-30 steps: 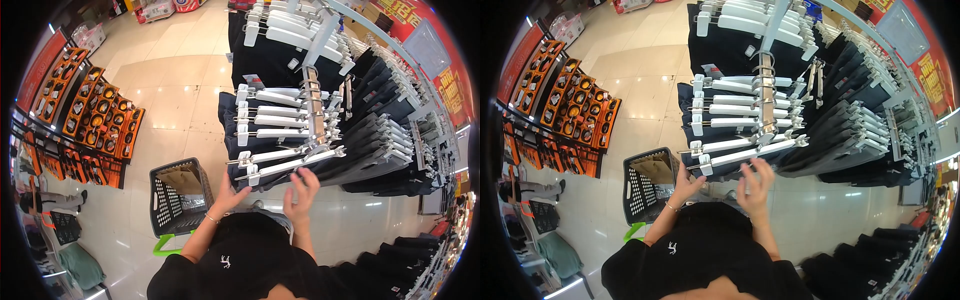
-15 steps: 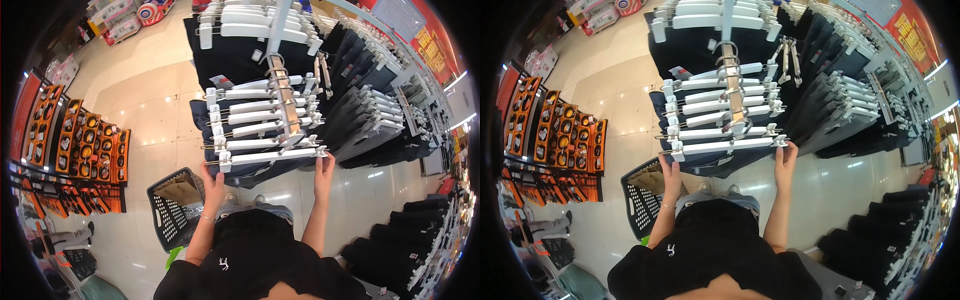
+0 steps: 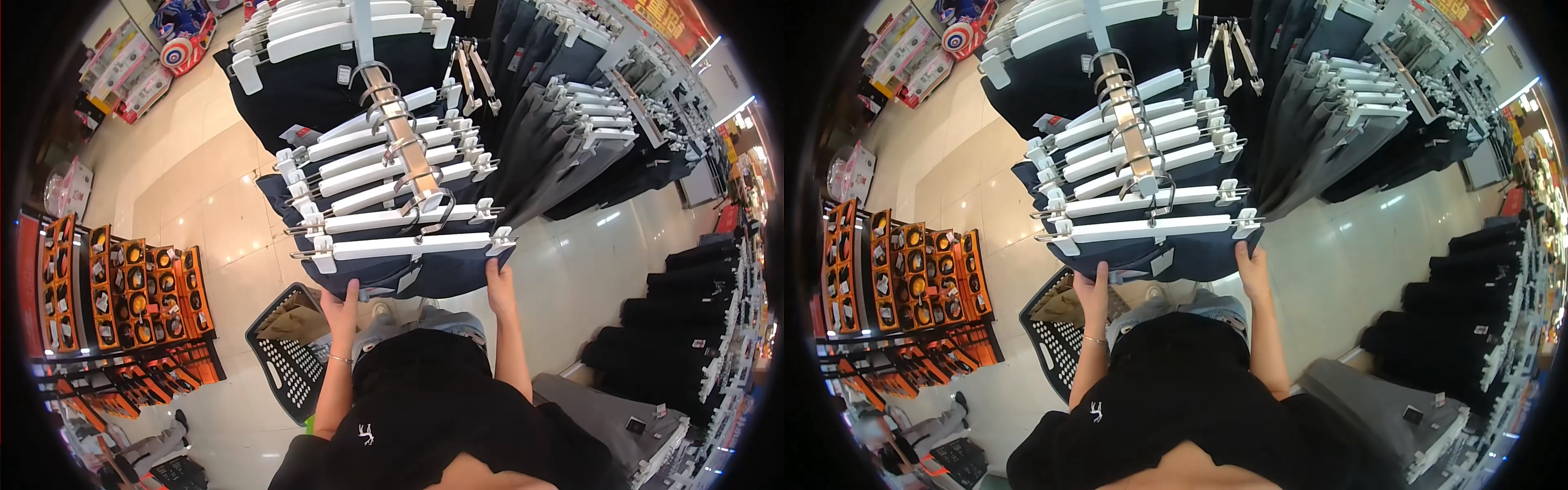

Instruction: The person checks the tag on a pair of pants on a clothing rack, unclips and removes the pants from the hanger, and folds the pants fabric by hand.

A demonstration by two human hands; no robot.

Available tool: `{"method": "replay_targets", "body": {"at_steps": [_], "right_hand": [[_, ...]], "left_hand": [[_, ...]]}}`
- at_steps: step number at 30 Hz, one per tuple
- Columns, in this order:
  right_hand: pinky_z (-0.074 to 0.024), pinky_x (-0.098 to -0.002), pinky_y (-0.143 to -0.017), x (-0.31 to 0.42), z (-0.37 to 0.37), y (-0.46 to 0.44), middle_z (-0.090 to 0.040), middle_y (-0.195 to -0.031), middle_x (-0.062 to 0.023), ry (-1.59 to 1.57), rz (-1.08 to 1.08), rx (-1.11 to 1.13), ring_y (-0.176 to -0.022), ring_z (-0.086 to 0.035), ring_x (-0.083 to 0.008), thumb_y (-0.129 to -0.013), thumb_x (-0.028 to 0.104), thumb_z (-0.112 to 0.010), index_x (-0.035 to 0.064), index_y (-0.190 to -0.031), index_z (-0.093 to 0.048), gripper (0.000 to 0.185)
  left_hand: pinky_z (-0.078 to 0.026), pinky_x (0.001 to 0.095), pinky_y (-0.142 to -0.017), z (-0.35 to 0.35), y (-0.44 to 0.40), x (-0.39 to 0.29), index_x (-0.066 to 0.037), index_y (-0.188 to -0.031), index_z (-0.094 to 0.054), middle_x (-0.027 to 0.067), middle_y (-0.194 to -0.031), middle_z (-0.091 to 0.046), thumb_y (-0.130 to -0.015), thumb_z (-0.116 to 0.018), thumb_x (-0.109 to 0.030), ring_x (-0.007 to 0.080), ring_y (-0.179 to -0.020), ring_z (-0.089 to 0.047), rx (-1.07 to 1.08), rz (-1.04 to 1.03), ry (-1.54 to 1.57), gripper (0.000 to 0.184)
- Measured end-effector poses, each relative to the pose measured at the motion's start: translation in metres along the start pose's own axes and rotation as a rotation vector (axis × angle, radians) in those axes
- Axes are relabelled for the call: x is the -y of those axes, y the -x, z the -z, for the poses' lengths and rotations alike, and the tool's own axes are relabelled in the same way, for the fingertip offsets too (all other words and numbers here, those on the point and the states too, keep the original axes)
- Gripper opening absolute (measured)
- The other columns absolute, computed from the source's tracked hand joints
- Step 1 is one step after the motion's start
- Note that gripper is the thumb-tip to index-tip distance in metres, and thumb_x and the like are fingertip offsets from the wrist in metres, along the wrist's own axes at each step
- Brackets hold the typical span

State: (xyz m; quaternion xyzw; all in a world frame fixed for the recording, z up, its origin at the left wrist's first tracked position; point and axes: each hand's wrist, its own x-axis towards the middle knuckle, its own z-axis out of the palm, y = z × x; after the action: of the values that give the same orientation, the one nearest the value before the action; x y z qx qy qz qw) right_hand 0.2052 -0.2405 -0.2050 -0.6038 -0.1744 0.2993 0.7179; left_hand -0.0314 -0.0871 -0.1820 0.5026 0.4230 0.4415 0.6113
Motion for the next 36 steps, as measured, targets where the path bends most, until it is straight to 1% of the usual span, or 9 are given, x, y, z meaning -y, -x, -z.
{"method": "replay_targets", "body": {"at_steps": [3,9,17,19,22,25,29,31,36], "right_hand": [[-0.0404,-0.0249,-0.079,0.009,0.002,0.013,-0.058,-0.096,-0.0029,0.215,-0.002,0.087,-0.088,-0.051,-0.0103,-0.088,0.029,-0.052,-0.0007,-0.103,-0.056,0.034],[-0.0411,-0.0249,-0.077,-0.006,0.004,0.027,-0.059,-0.093,-0.0030,0.331,-0.192,0.145,-0.085,-0.051,-0.0101,-0.086,0.023,-0.056,-0.0017,-0.105,-0.055,0.031],[-0.0411,-0.0242,-0.072,-0.046,0.000,0.035,-0.057,-0.080,-0.0018,0.404,-0.194,-0.070,-0.076,-0.049,-0.0100,-0.087,0.029,-0.053,-0.0039,-0.093,-0.057,0.034],[-0.0407,-0.0249,-0.075,-0.050,0.001,0.045,-0.055,-0.085,-0.0029,0.362,-0.285,-0.057,-0.080,-0.048,-0.0106,-0.087,0.031,-0.053,-0.0037,-0.097,-0.054,0.036],[-0.0383,-0.0280,-0.083,-0.027,-0.014,0.069,-0.050,-0.104,-0.0070,0.350,-0.333,0.004,-0.095,-0.045,-0.0144,-0.081,0.019,-0.060,-0.0028,-0.111,-0.047,0.040],[-0.0374,-0.0290,-0.087,-0.024,-0.025,0.083,-0.051,-0.107,-0.0078,0.537,-0.238,0.082,-0.099,-0.047,-0.0178,-0.076,0.016,-0.066,-0.0025,-0.114,-0.045,0.047],[-0.0362,-0.0293,-0.090,-0.050,-0.011,0.092,-0.051,-0.112,-0.0089,0.526,-0.262,0.065,-0.103,-0.047,-0.0202,-0.074,0.019,-0.069,-0.0029,-0.118,-0.042,0.056],[-0.0366,-0.0293,-0.089,-0.052,-0.022,0.098,-0.052,-0.111,-0.0095,0.418,-0.214,-0.111,-0.103,-0.047,-0.0197,-0.074,0.020,-0.069,-0.0040,-0.117,-0.043,0.056],[-0.0371,-0.0292,-0.088,-0.064,-0.021,0.101,-0.054,-0.108,-0.0103,0.334,-0.165,-0.169,-0.101,-0.049,-0.0188,-0.075,0.020,-0.067,-0.0046,-0.114,-0.046,0.051]], "left_hand": [[-0.041,0.0223,-0.076,0.015,-0.002,0.012,0.005,-0.104,-0.052,0.0068,-0.098,-0.057,-0.079,-0.064,-0.017,0.0106,-0.087,-0.051,0.198,0.171,-0.166,0.035],[-0.038,0.0272,-0.083,0.026,-0.005,0.051,0.003,-0.110,-0.047,0.0069,-0.106,-0.054,-0.081,-0.062,-0.026,0.0140,-0.095,-0.048,0.289,0.117,-0.021,0.044],[-0.034,0.0284,-0.090,0.054,-0.011,0.073,0.002,-0.119,-0.038,0.0084,-0.112,-0.049,-0.087,-0.052,-0.033,0.0163,-0.103,-0.044,0.414,0.294,-0.006,0.050],[-0.036,0.0283,-0.087,0.048,-0.009,0.058,0.002,-0.114,-0.043,0.0076,-0.107,-0.052,-0.087,-0.052,-0.032,0.0157,-0.099,-0.046,0.388,0.250,-0.047,0.045],[-0.040,0.0281,-0.082,0.036,-0.009,0.035,0.002,-0.102,-0.053,0.0044,-0.095,-0.057,-0.087,-0.052,-0.032,0.0135,-0.090,-0.050,0.402,0.115,-0.109,0.037],[-0.039,0.0282,-0.082,0.039,-0.016,0.040,0.002,-0.101,-0.052,0.0044,-0.095,-0.057,-0.087,-0.052,-0.033,0.0134,-0.089,-0.050,0.468,0.163,-0.072,0.038],[-0.042,0.0255,-0.074,0.049,-0.024,0.047,0.002,-0.098,-0.054,0.0027,-0.086,-0.058,-0.088,-0.051,-0.032,0.0107,-0.081,-0.051,0.529,0.220,-0.123,0.036],[-0.043,0.0247,-0.070,0.051,-0.023,0.053,0.003,-0.095,-0.055,0.0020,-0.081,-0.058,-0.088,-0.051,-0.032,0.0094,-0.077,-0.051,0.508,0.171,-0.131,0.036],[-0.043,0.0251,-0.069,0.049,-0.009,0.052,0.003,-0.093,-0.056,0.0021,-0.080,-0.058,-0.088,-0.050,-0.033,0.0092,-0.076,-0.050,0.440,0.108,-0.081,0.037]]}}
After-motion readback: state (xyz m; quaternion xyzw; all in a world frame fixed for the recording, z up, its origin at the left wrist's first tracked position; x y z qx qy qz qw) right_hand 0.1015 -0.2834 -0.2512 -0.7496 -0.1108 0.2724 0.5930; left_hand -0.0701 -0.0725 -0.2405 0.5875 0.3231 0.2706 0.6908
